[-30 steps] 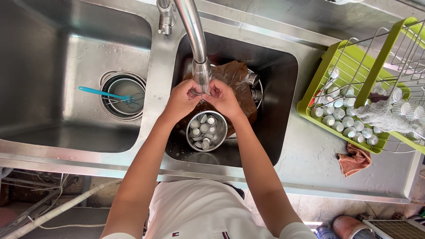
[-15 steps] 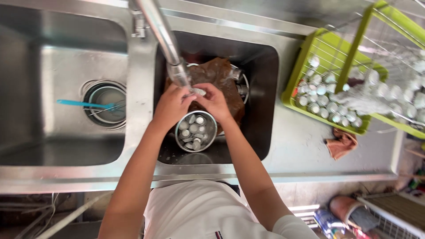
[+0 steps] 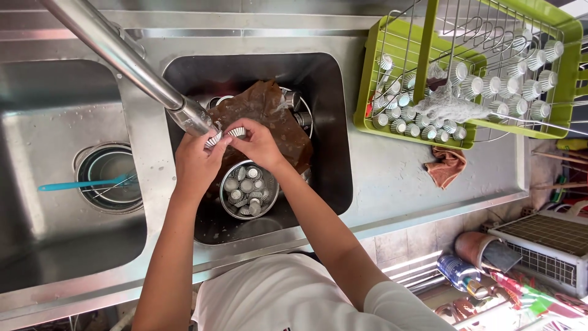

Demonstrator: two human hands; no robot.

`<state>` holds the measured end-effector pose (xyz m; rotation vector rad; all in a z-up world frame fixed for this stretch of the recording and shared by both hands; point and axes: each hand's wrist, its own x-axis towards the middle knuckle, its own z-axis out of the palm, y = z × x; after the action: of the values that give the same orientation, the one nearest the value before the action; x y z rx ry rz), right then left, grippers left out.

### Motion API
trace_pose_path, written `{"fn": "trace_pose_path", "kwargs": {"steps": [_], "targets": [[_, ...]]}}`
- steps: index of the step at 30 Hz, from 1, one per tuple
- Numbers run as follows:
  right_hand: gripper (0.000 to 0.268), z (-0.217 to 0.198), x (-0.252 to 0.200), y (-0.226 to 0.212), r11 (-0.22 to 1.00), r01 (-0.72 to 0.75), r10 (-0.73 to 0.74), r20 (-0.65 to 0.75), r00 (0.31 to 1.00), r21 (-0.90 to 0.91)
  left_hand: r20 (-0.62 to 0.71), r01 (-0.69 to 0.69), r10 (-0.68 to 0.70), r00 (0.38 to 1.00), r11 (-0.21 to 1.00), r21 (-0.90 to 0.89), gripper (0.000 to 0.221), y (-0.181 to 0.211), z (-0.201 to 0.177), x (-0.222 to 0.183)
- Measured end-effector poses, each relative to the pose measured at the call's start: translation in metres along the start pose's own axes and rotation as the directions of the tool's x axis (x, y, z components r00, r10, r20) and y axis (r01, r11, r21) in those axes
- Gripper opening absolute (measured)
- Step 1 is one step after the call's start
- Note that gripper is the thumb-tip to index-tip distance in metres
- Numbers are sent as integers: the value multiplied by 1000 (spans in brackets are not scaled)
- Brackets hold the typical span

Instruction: Wash and rinse small metal tart or baking molds in a sink and place them on a drying rack.

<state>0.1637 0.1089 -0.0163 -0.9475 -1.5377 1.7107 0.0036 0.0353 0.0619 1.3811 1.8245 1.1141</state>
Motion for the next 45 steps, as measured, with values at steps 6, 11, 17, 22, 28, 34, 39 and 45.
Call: {"fn": "trace_pose_path", "kwargs": {"steps": [6,11,17,22,28,34,39,45], "targets": [[16,4,4,13,997,-61,60,-20,998,-42,-96,-122,124,988,992,26,23,-7,0,-2],[16,21,9,1,979,-195,195,5,981,61,-128,-13,-12,992,982,-187,23,16,-15,0],[22,44,8,-27,972,198,-195,43,980,-124,-148,-9,9,989,1000,-2,19,3,-27,-14],[22,53,9,-44,935,149,-164,-20,986,-320,-219,-119,76,973,975,-190,12,-3,-33,-20],[24,47,9,-53,930,242,-257,-17,966,-276,-183,-84,56,982,985,-153,13,6,-36,-13],[24,37,12,-55,973,167,-185,-100,978,-162,-147,-148,130,981,982,-115,12,37,-29,-5],[21,31,10,-59,941,138,-176,-100,979,-308,-170,-113,77,983,970,-215,13,35,-20,-8],[31,-10,-23,-78,921,216,-275,-149,950,-323,14,132,-136,991,925,-357,9,-47,7,-17]]}}
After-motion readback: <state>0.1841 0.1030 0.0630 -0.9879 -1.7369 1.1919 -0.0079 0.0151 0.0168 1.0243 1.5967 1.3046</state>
